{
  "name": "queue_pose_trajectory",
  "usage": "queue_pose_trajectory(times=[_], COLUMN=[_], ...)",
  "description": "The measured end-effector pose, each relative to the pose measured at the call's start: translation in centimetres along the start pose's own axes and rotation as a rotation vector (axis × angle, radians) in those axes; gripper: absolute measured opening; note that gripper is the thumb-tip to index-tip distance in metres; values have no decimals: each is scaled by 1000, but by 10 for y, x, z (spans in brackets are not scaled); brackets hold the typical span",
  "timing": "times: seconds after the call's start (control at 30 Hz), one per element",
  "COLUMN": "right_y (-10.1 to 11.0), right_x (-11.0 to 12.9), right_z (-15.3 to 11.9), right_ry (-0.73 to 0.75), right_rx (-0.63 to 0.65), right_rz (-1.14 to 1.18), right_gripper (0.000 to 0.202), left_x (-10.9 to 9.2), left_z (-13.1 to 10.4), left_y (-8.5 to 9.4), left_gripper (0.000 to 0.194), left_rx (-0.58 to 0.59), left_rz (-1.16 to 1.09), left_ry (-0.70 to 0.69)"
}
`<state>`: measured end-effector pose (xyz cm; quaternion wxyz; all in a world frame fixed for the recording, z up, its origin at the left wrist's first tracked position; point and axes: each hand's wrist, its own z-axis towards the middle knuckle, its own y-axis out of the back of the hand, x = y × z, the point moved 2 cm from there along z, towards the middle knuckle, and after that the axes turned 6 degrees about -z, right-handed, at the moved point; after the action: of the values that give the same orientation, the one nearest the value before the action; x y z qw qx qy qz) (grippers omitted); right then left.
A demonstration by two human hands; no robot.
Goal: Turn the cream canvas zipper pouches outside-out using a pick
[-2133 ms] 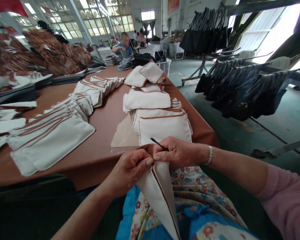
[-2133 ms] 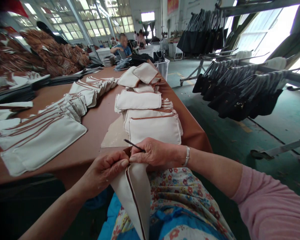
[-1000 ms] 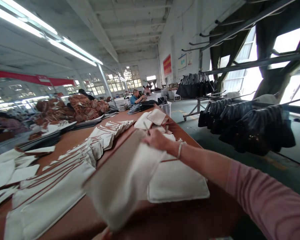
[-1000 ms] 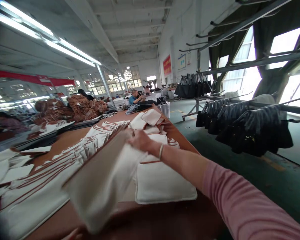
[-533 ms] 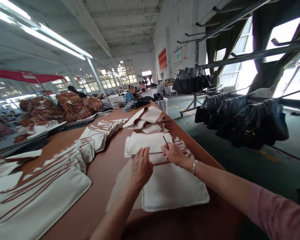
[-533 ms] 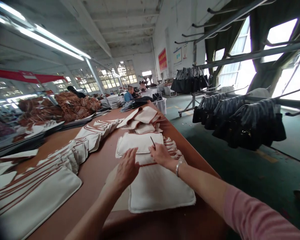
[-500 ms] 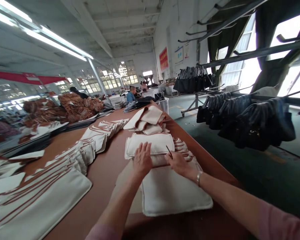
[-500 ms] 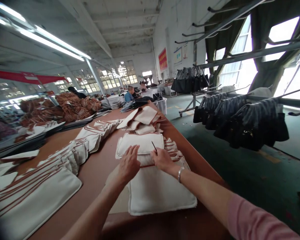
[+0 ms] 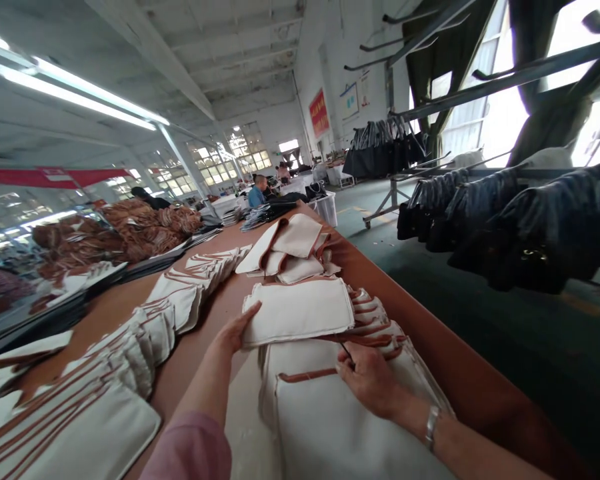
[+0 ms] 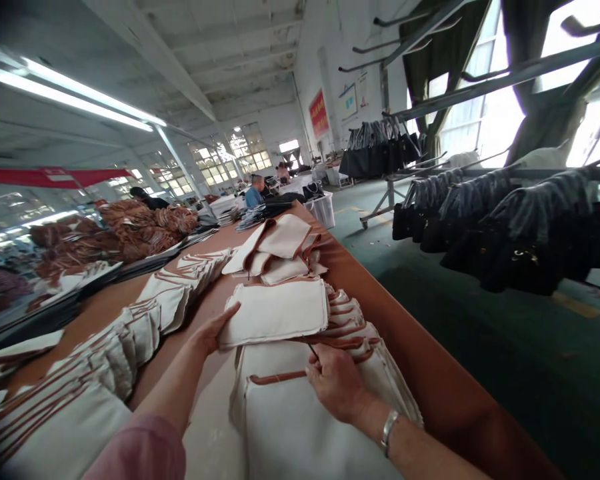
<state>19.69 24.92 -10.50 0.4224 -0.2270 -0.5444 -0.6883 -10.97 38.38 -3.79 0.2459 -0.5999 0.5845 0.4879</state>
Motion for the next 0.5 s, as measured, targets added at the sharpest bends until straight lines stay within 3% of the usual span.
queue_pose_trajectory(times=[0.13,0.27,0.4,0.5], right_y=[-1,0,0,-2], right_x=[-1,1,2,0], right_z=[0,0,0,1], right_ry=[-5,-4,-2,9], right_rx=[3,-12,-28,-44], right_rz=[12,-9,-12,-5], right_gripper=[3,2,2,3], left_x=[5,12,14,4], left_z=[17,17,12,2], left_y=[6,7,5,4], left_gripper=[38,42,35,30], left_rx=[89,112,69,17], left_rz=[-94,-190,-262,-291], left_ry=[135,170,158,140])
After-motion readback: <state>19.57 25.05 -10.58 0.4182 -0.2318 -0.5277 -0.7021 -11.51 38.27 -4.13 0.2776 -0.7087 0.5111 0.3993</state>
